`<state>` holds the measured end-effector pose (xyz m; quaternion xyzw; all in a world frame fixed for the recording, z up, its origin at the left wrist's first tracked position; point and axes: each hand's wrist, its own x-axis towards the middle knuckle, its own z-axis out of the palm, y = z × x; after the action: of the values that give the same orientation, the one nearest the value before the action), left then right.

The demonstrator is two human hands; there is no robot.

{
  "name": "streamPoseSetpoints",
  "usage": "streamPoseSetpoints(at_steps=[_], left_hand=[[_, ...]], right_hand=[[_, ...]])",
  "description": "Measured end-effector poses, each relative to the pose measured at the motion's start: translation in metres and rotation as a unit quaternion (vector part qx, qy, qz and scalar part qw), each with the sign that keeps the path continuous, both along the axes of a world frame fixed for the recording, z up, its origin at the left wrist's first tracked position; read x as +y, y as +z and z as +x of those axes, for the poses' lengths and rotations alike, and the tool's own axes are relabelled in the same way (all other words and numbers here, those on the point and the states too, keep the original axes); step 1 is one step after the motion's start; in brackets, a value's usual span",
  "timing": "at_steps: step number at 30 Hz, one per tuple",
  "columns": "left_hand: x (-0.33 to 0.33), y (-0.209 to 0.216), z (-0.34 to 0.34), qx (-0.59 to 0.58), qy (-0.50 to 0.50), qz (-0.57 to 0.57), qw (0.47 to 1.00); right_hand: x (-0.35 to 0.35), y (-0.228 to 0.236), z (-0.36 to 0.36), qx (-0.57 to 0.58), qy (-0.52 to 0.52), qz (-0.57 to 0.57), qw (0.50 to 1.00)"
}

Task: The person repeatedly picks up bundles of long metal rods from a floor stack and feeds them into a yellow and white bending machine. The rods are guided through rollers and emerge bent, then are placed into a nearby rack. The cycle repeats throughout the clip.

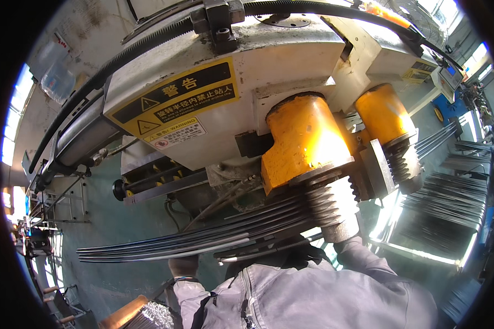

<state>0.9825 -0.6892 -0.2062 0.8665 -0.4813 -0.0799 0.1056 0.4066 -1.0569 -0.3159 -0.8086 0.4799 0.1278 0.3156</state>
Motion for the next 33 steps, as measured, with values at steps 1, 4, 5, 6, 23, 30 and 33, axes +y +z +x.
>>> streamPoseSetpoints(at_steps=[1,4,5,6,23,30,33], left_hand=[[-0.014,0.0,-0.017,-0.036,-0.033,0.019,0.999],[-0.034,0.009,-0.035,-0.005,-0.01,0.018,1.0],[-0.035,0.014,-0.033,0.027,0.004,0.017,0.999],[-0.034,0.018,-0.028,-0.06,-0.06,0.117,0.99],[-0.041,0.042,0.0,-0.85,-0.057,0.366,-0.374],[-0.009,0.168,0.009,-0.883,-0.162,0.398,-0.187],[-0.006,0.198,0.024,-0.98,0.051,0.182,0.069]], right_hand=[[-0.01,0.003,-0.004,0.009,-0.006,0.029,1.0],[-0.03,0.008,-0.001,0.016,0.009,0.048,0.999],[-0.03,0.007,0.005,0.008,0.019,0.04,0.999],[-0.028,0.006,0.01,-0.011,0.016,0.022,1.0],[0.098,0.155,0.022,-0.317,-0.453,-0.036,0.833],[0.038,0.261,0.076,-0.552,-0.474,-0.121,0.676],[0.017,0.297,0.097,-0.592,-0.51,-0.159,0.603]])
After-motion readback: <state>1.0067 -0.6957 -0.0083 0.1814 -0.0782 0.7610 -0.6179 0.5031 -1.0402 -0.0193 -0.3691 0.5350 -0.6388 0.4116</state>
